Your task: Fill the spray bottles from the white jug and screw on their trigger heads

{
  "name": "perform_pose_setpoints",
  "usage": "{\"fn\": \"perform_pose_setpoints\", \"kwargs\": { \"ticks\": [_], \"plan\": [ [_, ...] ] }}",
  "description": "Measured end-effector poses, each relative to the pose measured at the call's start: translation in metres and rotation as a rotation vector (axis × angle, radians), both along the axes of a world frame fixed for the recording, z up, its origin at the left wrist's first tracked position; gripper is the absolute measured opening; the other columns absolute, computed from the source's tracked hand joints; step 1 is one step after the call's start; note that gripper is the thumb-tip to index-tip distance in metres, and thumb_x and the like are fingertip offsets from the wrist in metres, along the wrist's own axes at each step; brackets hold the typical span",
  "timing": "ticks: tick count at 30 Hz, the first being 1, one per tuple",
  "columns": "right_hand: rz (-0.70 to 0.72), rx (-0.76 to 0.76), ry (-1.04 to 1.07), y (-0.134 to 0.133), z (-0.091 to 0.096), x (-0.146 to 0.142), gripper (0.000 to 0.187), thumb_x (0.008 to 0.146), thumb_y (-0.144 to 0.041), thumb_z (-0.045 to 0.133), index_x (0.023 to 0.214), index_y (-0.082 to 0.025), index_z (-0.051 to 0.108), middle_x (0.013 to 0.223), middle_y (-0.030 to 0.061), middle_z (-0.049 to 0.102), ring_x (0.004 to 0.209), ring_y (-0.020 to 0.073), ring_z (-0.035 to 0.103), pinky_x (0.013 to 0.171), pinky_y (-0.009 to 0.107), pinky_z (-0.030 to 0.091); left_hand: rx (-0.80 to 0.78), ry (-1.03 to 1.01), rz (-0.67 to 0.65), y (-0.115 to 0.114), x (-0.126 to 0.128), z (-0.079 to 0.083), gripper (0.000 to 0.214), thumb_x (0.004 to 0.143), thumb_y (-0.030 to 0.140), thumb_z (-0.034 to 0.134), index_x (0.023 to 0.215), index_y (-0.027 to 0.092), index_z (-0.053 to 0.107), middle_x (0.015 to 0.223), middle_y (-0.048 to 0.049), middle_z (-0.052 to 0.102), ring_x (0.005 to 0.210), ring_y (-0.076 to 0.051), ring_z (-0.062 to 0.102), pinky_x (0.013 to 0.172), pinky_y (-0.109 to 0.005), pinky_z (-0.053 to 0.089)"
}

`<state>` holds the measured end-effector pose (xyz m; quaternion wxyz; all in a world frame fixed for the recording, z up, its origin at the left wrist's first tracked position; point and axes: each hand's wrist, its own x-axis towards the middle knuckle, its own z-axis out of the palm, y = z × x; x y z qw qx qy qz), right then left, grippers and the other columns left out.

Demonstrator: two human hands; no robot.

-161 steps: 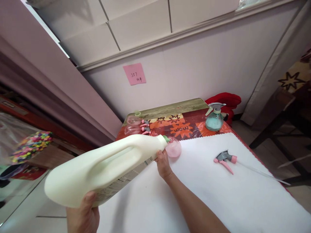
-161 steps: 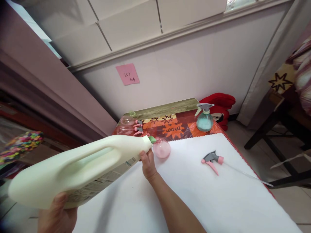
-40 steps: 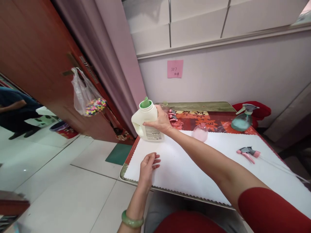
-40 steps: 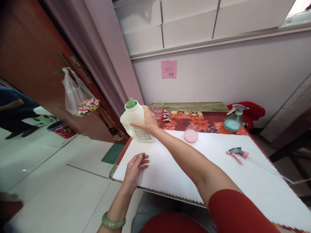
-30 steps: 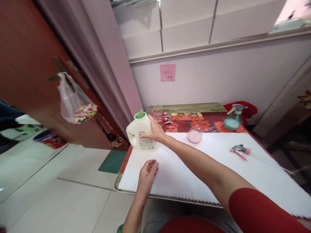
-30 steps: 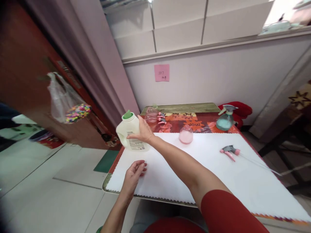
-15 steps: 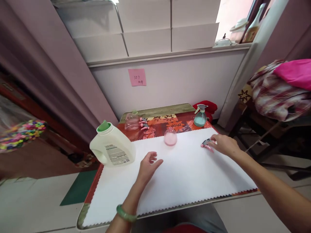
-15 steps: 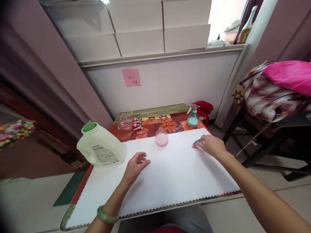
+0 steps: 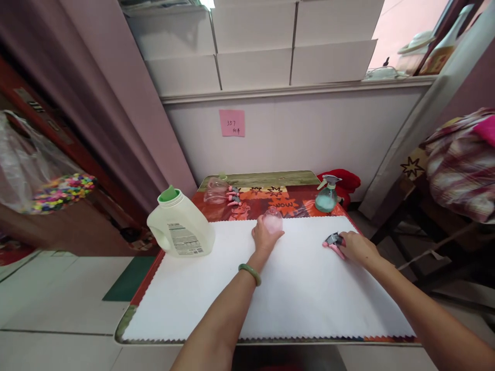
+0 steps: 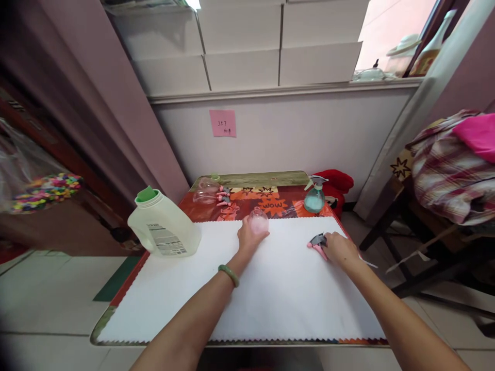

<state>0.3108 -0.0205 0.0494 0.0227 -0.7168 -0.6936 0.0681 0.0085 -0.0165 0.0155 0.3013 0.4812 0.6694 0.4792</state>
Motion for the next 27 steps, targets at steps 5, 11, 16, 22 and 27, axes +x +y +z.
{"fn": "perform_pose_setpoints", "kwargs": {
  "ticks": [5,11,16,22,27],
  "plan": [
    [0.043,0.006,0.197,0.002,0.032,-0.001,0.016,0.085,-0.033,0.063,0.084,-0.019,0.070,0.080,0.0097,0.072,0.074,0.0244,0.071,0.060,0.029,0.047,0.046,-0.053,-0.020,-0.013,-0.004,0.016,0.085,0.052,0.031,0.089,0.126,0.027,0.047,0.134,-0.0119,0.058,0.124,-0.034,0.055,0.105,-0.049,0.039],
    [0.284,0.355,1.486,-0.007,0.155,-0.042,0.029,0.083,-0.052,0.072,0.082,-0.024,0.065,0.090,0.0043,0.072,0.056,0.0113,0.059,0.049,0.024,0.049,0.206,-0.190,-0.169,-0.076,-0.007,0.053,0.085,0.059,0.041,0.086,0.132,0.029,0.044,0.136,-0.0100,0.057,0.125,-0.032,0.056,0.103,-0.046,0.046],
    [0.403,0.412,1.766,-0.020,0.213,-0.104,0.039,0.084,-0.061,0.070,0.101,-0.026,0.067,0.101,0.0028,0.072,0.060,0.0088,0.060,0.048,0.020,0.052,0.194,-0.275,-0.177,-0.125,-0.013,0.065,0.085,0.056,0.035,0.087,0.127,0.033,0.040,0.123,-0.0103,0.059,0.105,-0.033,0.065,0.080,-0.043,0.056],
    [0.452,0.355,1.755,-0.041,0.227,-0.149,0.034,0.077,-0.052,0.080,0.085,-0.021,0.068,0.098,0.0027,0.071,0.052,0.0040,0.056,0.044,0.016,0.048,0.197,-0.200,-0.043,-0.152,-0.034,0.080,0.080,0.053,0.036,0.086,0.120,0.033,0.042,0.119,-0.0073,0.057,0.104,-0.032,0.062,0.081,-0.044,0.055],
    [0.499,0.302,1.700,-0.051,0.237,-0.168,0.034,0.077,-0.051,0.081,0.086,-0.020,0.070,0.093,0.0027,0.071,0.050,0.0041,0.056,0.043,0.017,0.047,0.231,-0.159,0.013,-0.168,-0.048,0.095,0.078,0.056,0.036,0.086,0.120,0.028,0.042,0.119,-0.0088,0.056,0.100,-0.027,0.062,0.081,-0.039,0.052]
  ]
}}
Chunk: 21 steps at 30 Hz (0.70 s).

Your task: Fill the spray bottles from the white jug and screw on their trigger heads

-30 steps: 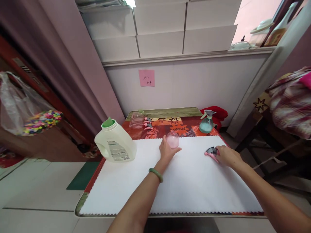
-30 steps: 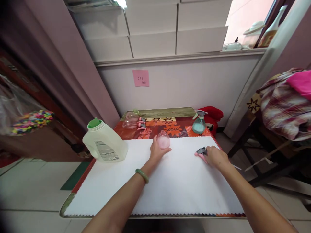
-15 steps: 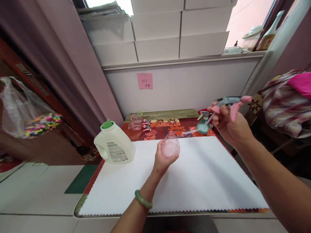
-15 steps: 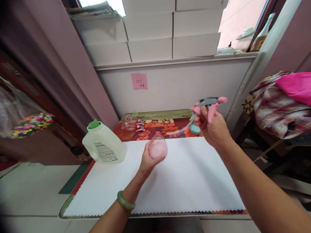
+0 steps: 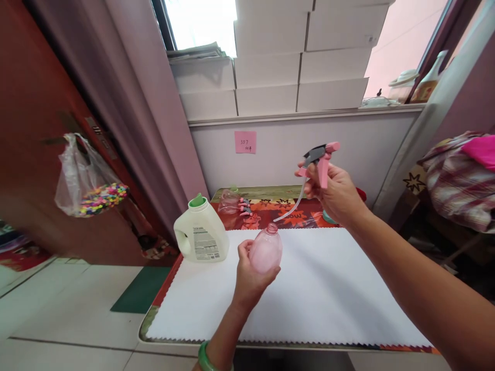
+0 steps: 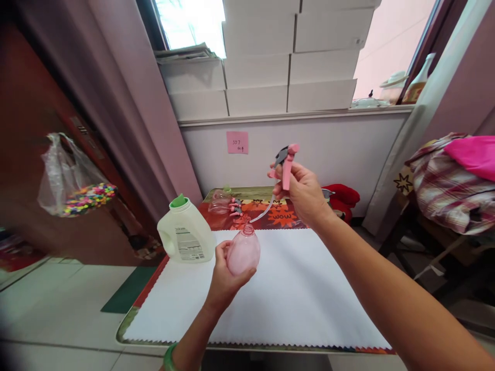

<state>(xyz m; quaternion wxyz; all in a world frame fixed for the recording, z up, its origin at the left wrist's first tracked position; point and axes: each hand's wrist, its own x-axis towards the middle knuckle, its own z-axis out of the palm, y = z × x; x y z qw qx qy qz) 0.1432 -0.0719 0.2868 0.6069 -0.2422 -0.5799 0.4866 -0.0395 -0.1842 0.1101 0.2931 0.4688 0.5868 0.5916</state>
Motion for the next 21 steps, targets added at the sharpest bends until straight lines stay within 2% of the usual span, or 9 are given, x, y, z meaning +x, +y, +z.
{"fn": "perform_pose_setpoints", "kwargs": {
  "ticks": [3,6,8,11,15,17,21],
  "plan": [
    [0.057,-0.059,-0.047,-0.004,-0.005,-0.017,0.040,0.073,-0.052,0.082,0.091,-0.019,0.072,0.083,0.0015,0.071,0.047,0.0050,0.055,0.042,0.018,0.047,-0.002,-0.003,0.010,-0.007,-0.005,0.006,0.077,0.055,0.035,0.086,0.120,0.027,0.045,0.118,-0.0087,0.057,0.098,-0.026,0.062,0.078,-0.036,0.052],
    [0.120,-0.107,-0.069,-0.008,-0.019,-0.038,0.043,0.067,-0.053,0.085,0.088,-0.018,0.072,0.079,0.0004,0.071,0.048,0.0063,0.055,0.044,0.020,0.047,0.041,-0.074,-0.005,-0.012,-0.009,0.011,0.075,0.053,0.036,0.087,0.119,0.026,0.053,0.119,-0.0085,0.060,0.101,-0.027,0.060,0.080,-0.036,0.051],
    [0.183,-0.145,-0.065,-0.012,-0.032,-0.051,0.043,0.066,-0.052,0.086,0.089,-0.018,0.072,0.080,0.0004,0.071,0.049,0.0071,0.055,0.046,0.022,0.048,0.087,-0.205,-0.016,-0.015,-0.012,0.012,0.076,0.050,0.037,0.089,0.118,0.024,0.057,0.120,-0.0091,0.062,0.105,-0.029,0.060,0.083,-0.036,0.051],
    [0.254,-0.192,-0.079,-0.016,-0.056,-0.070,0.041,0.068,-0.049,0.085,0.094,-0.020,0.074,0.081,0.0015,0.074,0.057,0.0106,0.059,0.053,0.024,0.049,0.131,-0.537,-0.042,-0.018,-0.019,0.011,0.081,0.049,0.039,0.091,0.121,0.022,0.058,0.115,-0.0100,0.066,0.103,-0.030,0.062,0.081,-0.036,0.052],
    [0.321,-0.186,-0.045,-0.018,-0.085,-0.094,0.032,0.073,-0.047,0.084,0.092,-0.022,0.076,0.087,0.0037,0.076,0.082,0.0196,0.069,0.075,0.032,0.054,0.167,-0.854,-0.171,-0.019,-0.026,0.004,0.070,0.068,0.049,0.083,0.126,0.019,0.060,0.125,-0.0142,0.066,0.111,-0.031,0.062,0.081,-0.036,0.052],
    [0.374,-0.218,0.016,-0.018,-0.095,-0.104,0.031,0.075,-0.048,0.083,0.092,-0.023,0.075,0.089,0.0044,0.077,0.090,0.0223,0.069,0.084,0.036,0.053,0.146,-0.971,-0.178,-0.019,-0.028,0.001,0.067,0.075,0.056,0.077,0.129,0.019,0.062,0.132,-0.0155,0.064,0.110,-0.031,0.063,0.078,-0.036,0.054],
    [0.492,-0.294,0.116,-0.021,-0.097,-0.119,0.033,0.077,-0.050,0.081,0.094,-0.022,0.072,0.088,0.0048,0.076,0.095,0.0241,0.069,0.092,0.040,0.052,-0.004,-1.167,-0.160,-0.022,-0.029,0.003,0.069,0.081,0.065,0.068,0.128,0.015,0.063,0.116,-0.0185,0.070,0.085,-0.027,0.069,0.067,-0.036,0.054]
  ]
}}
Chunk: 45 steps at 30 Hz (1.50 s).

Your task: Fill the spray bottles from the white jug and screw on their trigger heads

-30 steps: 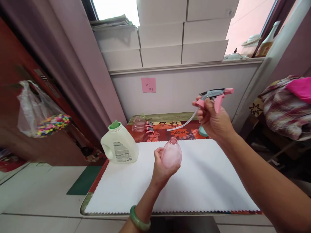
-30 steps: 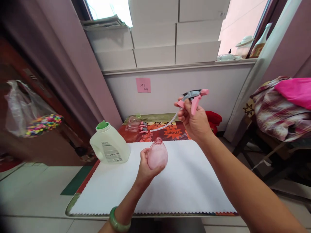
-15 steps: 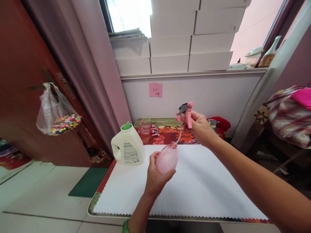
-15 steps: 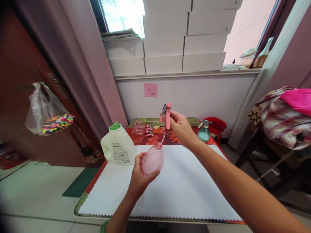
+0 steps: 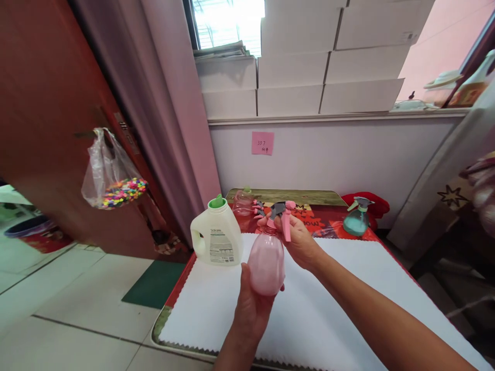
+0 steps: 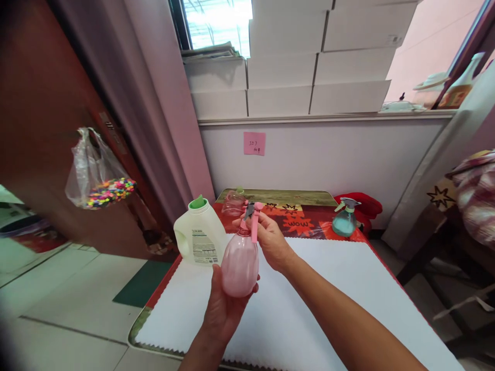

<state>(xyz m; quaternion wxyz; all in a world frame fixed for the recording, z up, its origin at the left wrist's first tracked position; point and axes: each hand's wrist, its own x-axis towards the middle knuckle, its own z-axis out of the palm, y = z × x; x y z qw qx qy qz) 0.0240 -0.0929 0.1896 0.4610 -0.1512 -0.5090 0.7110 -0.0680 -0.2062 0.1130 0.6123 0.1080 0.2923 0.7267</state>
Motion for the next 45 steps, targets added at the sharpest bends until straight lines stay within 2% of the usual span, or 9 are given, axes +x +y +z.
{"fn": "perform_pose_setpoints", "kwargs": {
  "ticks": [5,13,18,22,28,33,36,39,45],
  "plan": [
    [0.123,-0.031,0.058,-0.004,0.009,-0.003,0.033,0.079,-0.048,0.080,0.095,-0.022,0.070,0.085,0.0037,0.074,0.093,0.0238,0.071,0.095,0.042,0.052,-0.095,-0.121,-0.233,-0.005,-0.003,0.011,0.084,0.081,0.079,0.053,0.116,0.003,0.067,0.090,-0.0214,0.072,0.068,-0.027,0.070,0.054,-0.031,0.051],
    [0.251,0.039,0.036,-0.003,0.006,-0.001,0.032,0.091,-0.051,0.063,0.099,-0.020,0.066,0.093,0.0073,0.074,0.095,0.0244,0.071,0.092,0.042,0.054,-0.156,-0.231,-0.517,-0.003,-0.011,0.022,0.091,0.078,0.086,0.046,0.101,0.001,0.070,0.083,-0.0160,0.071,0.054,-0.019,0.067,0.040,-0.023,0.047],
    [0.220,0.068,0.041,-0.004,-0.002,0.000,0.032,0.098,-0.054,0.048,0.096,-0.024,0.058,0.096,0.0070,0.075,0.095,0.0243,0.069,0.085,0.041,0.055,-0.138,-0.212,-0.509,-0.003,-0.010,0.029,0.083,0.081,0.081,0.049,0.105,0.004,0.068,0.083,-0.0179,0.072,0.053,-0.020,0.066,0.034,-0.021,0.039],
    [0.087,0.168,-0.025,-0.003,-0.008,0.004,0.035,0.100,-0.058,0.045,0.104,-0.025,0.058,0.104,0.0069,0.074,0.107,0.0243,0.067,0.095,0.042,0.052,-0.158,-0.131,-0.358,-0.005,-0.004,0.041,0.079,0.082,0.076,0.055,0.118,0.007,0.064,0.084,-0.0182,0.071,0.058,-0.022,0.066,0.038,-0.022,0.039],
    [-0.046,0.167,-0.041,-0.010,-0.009,0.006,0.038,0.099,-0.060,0.045,0.106,-0.027,0.062,0.112,0.0063,0.073,0.118,0.0242,0.064,0.108,0.044,0.045,-0.171,0.248,0.063,-0.010,0.015,0.045,0.070,0.084,0.070,0.056,0.125,0.014,0.058,0.100,-0.0154,0.070,0.068,-0.024,0.065,0.046,-0.030,0.047],
    [-0.080,0.078,0.071,-0.026,0.000,-0.002,0.040,0.097,-0.060,0.050,0.111,-0.025,0.062,0.113,0.0072,0.073,0.120,0.0255,0.062,0.108,0.046,0.046,-0.014,0.925,0.717,-0.011,0.017,0.026,0.075,0.068,0.059,0.079,0.125,0.020,0.051,0.129,-0.0148,0.057,0.119,-0.034,0.057,0.094,-0.044,0.050],
    [-0.123,-0.029,0.185,-0.035,0.006,-0.006,0.034,0.095,-0.056,0.058,0.112,-0.026,0.060,0.111,0.0066,0.073,0.117,0.0252,0.064,0.105,0.045,0.048,0.067,1.157,0.847,-0.010,0.013,0.025,0.086,0.056,0.046,0.091,0.124,0.026,0.041,0.146,-0.0186,0.043,0.138,-0.039,0.042,0.110,-0.053,0.038],
    [-0.134,-0.131,0.221,-0.039,0.011,-0.007,0.030,0.091,-0.051,0.066,0.104,-0.025,0.060,0.105,0.0061,0.074,0.110,0.0250,0.067,0.100,0.044,0.050,-0.007,1.123,0.815,-0.005,0.016,0.031,0.082,0.049,0.036,0.096,0.108,0.029,0.041,0.155,-0.0178,0.034,0.145,-0.040,0.033,0.113,-0.055,0.036],
    [-0.132,-0.295,0.220,-0.040,0.016,-0.006,0.040,0.076,-0.054,0.081,0.091,-0.023,0.059,0.098,0.0060,0.076,0.105,0.0274,0.068,0.094,0.043,0.052,-0.055,0.978,1.174,0.012,0.034,0.042,0.104,0.028,0.026,0.101,0.111,0.028,0.038,0.145,-0.0182,0.045,0.123,-0.036,0.056,0.107,-0.052,0.045]
  ]
}}
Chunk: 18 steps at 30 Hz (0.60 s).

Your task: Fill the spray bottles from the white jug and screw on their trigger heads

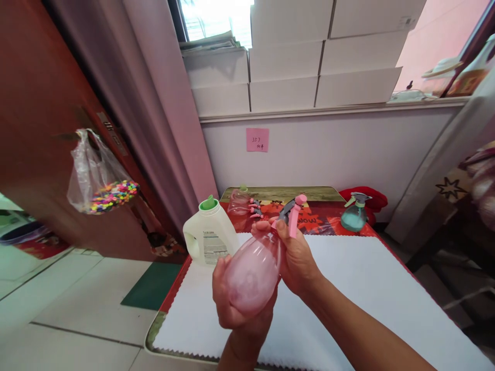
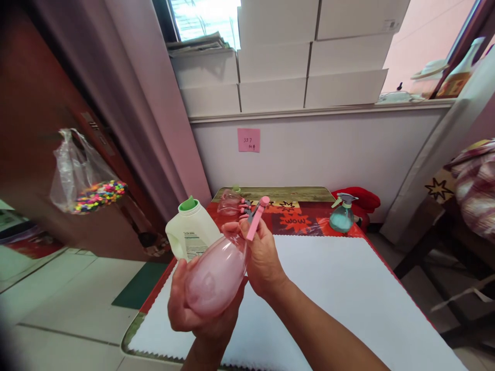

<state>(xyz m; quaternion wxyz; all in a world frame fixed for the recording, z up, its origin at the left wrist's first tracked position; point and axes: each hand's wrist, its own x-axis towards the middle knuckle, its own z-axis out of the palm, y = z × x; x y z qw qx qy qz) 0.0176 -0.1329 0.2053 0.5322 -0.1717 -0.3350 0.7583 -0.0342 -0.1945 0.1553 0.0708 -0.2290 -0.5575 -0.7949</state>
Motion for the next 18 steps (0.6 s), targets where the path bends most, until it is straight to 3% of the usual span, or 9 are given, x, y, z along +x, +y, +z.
{"fn": "perform_pose_setpoints", "kwargs": {
  "ticks": [3,6,11,15,18],
  "plan": [
    [-0.023,-0.046,-0.029,-0.005,0.002,0.001,0.035,0.080,-0.053,0.077,0.093,-0.024,0.062,0.102,0.0048,0.076,0.109,0.0255,0.067,0.098,0.040,0.050,-0.053,0.026,-0.143,-0.006,-0.001,0.007,0.107,0.040,0.026,0.099,0.126,0.026,0.035,0.153,-0.0198,0.039,0.133,-0.034,0.049,0.114,-0.049,0.039],
    [-0.035,0.053,-0.120,-0.011,0.004,0.004,0.030,0.088,-0.053,0.069,0.099,-0.025,0.067,0.108,0.0050,0.074,0.115,0.0251,0.064,0.099,0.039,0.049,-0.107,-0.085,-0.397,-0.017,-0.007,0.010,0.095,0.054,0.030,0.094,0.131,0.024,0.040,0.155,-0.0172,0.039,0.141,-0.034,0.041,0.115,-0.048,0.037],
    [0.016,0.232,-0.197,-0.010,0.003,0.014,0.037,0.093,-0.055,0.061,0.112,-0.024,0.069,0.118,0.0082,0.071,0.123,0.0288,0.060,0.099,0.043,0.050,-0.014,-0.421,-0.704,-0.022,-0.014,0.006,0.080,0.061,0.032,0.090,0.131,0.022,0.053,0.139,-0.0125,0.059,0.132,-0.035,0.053,0.103,-0.042,0.048],
    [0.064,0.359,-0.180,-0.002,0.003,0.026,0.040,0.094,-0.051,0.060,0.126,-0.028,0.063,0.121,0.0076,0.071,0.127,0.0286,0.059,0.106,0.046,0.047,0.042,-0.588,-0.967,-0.024,-0.014,0.001,0.072,0.068,0.039,0.085,0.132,0.017,0.061,0.129,-0.0149,0.067,0.127,-0.037,0.057,0.099,-0.042,0.051],
    [0.059,0.387,-0.161,0.004,0.004,0.033,0.037,0.092,-0.051,0.063,0.121,-0.028,0.066,0.121,0.0077,0.071,0.123,0.0293,0.062,0.107,0.048,0.047,0.019,-0.668,-1.022,-0.028,-0.013,-0.002,0.073,0.069,0.043,0.084,0.134,0.018,0.062,0.129,-0.0151,0.067,0.122,-0.037,0.060,0.096,-0.042,0.052]
  ]
}}
